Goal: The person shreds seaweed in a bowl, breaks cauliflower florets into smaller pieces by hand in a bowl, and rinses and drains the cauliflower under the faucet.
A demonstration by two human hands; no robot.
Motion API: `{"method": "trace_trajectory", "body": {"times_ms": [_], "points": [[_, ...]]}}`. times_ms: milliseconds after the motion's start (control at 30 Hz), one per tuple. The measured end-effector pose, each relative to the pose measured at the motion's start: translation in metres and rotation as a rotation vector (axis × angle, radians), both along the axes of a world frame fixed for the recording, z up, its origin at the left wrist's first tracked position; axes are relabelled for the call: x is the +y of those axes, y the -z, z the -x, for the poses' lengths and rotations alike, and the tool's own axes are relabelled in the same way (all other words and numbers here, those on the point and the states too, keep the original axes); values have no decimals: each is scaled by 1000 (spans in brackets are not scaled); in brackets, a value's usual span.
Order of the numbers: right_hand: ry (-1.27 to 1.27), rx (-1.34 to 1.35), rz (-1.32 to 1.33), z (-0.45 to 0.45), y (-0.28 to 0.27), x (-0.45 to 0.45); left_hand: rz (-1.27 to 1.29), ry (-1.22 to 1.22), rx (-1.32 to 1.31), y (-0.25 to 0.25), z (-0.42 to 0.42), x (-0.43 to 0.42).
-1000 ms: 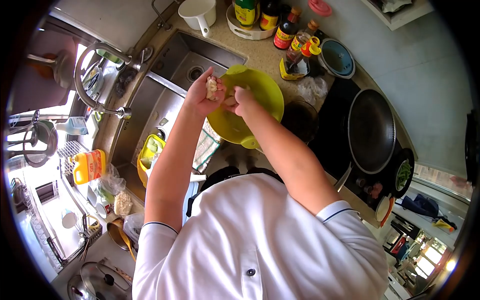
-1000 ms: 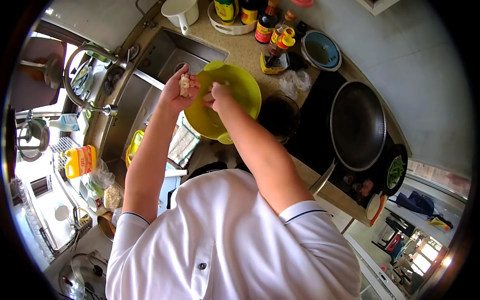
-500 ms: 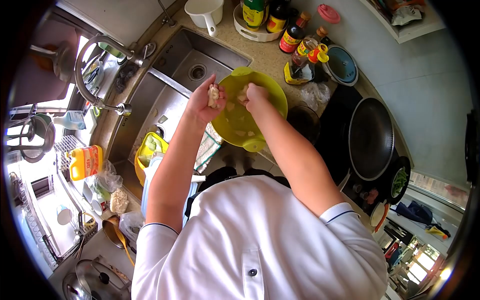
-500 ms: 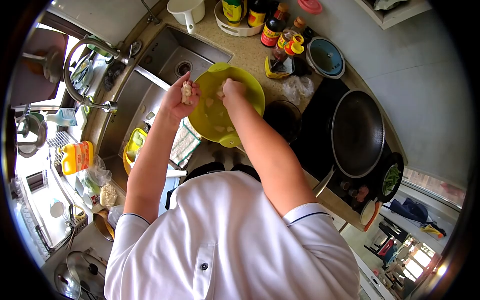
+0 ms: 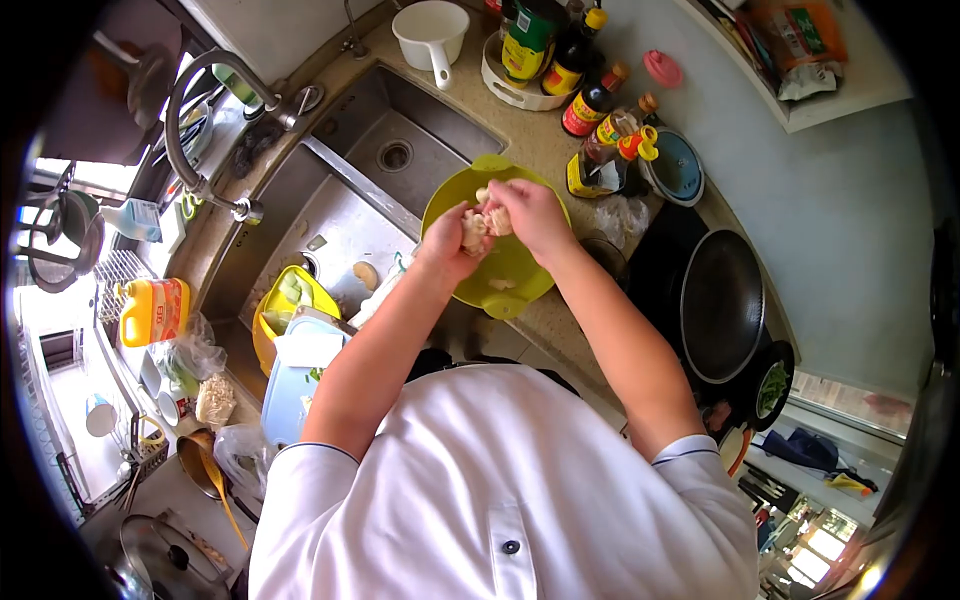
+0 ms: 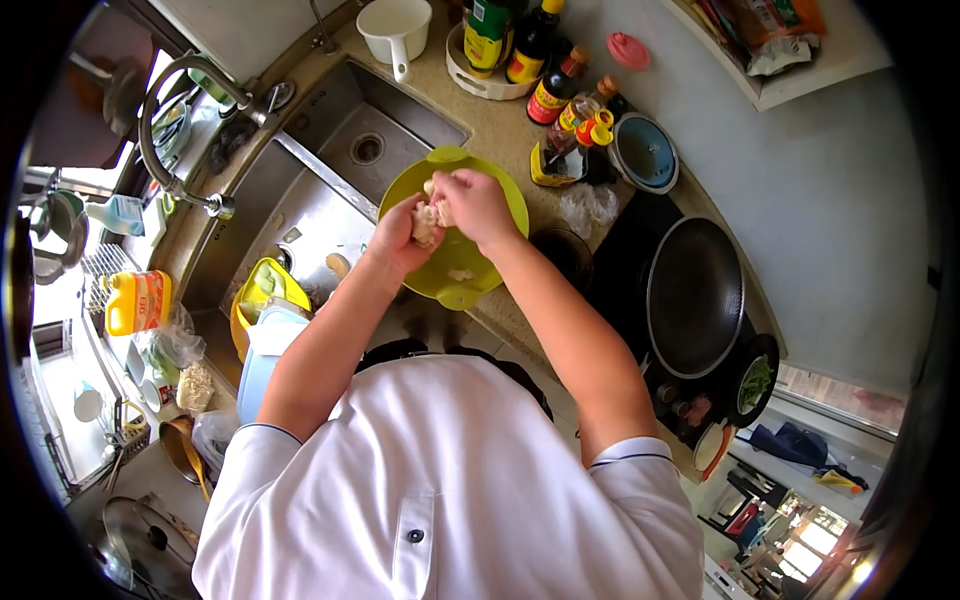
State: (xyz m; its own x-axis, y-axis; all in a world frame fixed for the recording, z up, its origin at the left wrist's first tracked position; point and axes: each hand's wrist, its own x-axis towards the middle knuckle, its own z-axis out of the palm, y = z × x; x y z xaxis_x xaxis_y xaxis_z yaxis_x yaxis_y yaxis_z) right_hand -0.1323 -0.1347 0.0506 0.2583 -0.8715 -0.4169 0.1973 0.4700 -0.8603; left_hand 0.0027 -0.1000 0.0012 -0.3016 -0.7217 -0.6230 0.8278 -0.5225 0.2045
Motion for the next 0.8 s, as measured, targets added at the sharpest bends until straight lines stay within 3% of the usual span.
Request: {"method": "trace_trajectory", "body": {"times_ms": [67, 100, 133, 167, 200, 267, 333, 467, 533, 567, 633, 667, 733, 800], "points": [[-241, 641, 483, 7, -23, 13, 101, 20, 36, 4, 7, 1], [-316, 748, 502, 7, -42, 20, 84, 58, 28, -3, 11, 1], [-318, 752, 505, 6, -43, 24, 67, 97, 21, -7, 13, 2], [-362, 845, 733, 6, -42, 27, 90, 114, 52, 15, 14, -1], [-403, 934, 962, 7, -42, 29, 89, 115, 57, 6, 17, 0], [-504, 999, 1042, 11, -34, 34, 120, 145, 249, -21, 24, 3], [-372, 1054, 1272, 11, -30, 41, 161, 136, 320, 4, 26, -1], [-332, 970, 1201, 10, -15, 46, 227, 90, 419, 15, 28, -2], [-394, 1196, 1572, 9, -8, 44, 222, 101, 518, 10, 25, -3], [-393, 1195, 1566, 13, -6, 41, 229, 108, 408, 8, 21, -4], [-177, 912, 1350, 17, -36, 36, 190, 84, 189, -7, 17, -8], [-97, 893, 1091, 19, -50, 36, 170, 87, 245, 14, 8, -15], [-208, 909, 566, 36, -34, 14, 135, 89, 218, 0, -3, -19], [-432, 1158, 451, 46, 23, -3, 116, 93, 220, -8, -14, -27]]}}
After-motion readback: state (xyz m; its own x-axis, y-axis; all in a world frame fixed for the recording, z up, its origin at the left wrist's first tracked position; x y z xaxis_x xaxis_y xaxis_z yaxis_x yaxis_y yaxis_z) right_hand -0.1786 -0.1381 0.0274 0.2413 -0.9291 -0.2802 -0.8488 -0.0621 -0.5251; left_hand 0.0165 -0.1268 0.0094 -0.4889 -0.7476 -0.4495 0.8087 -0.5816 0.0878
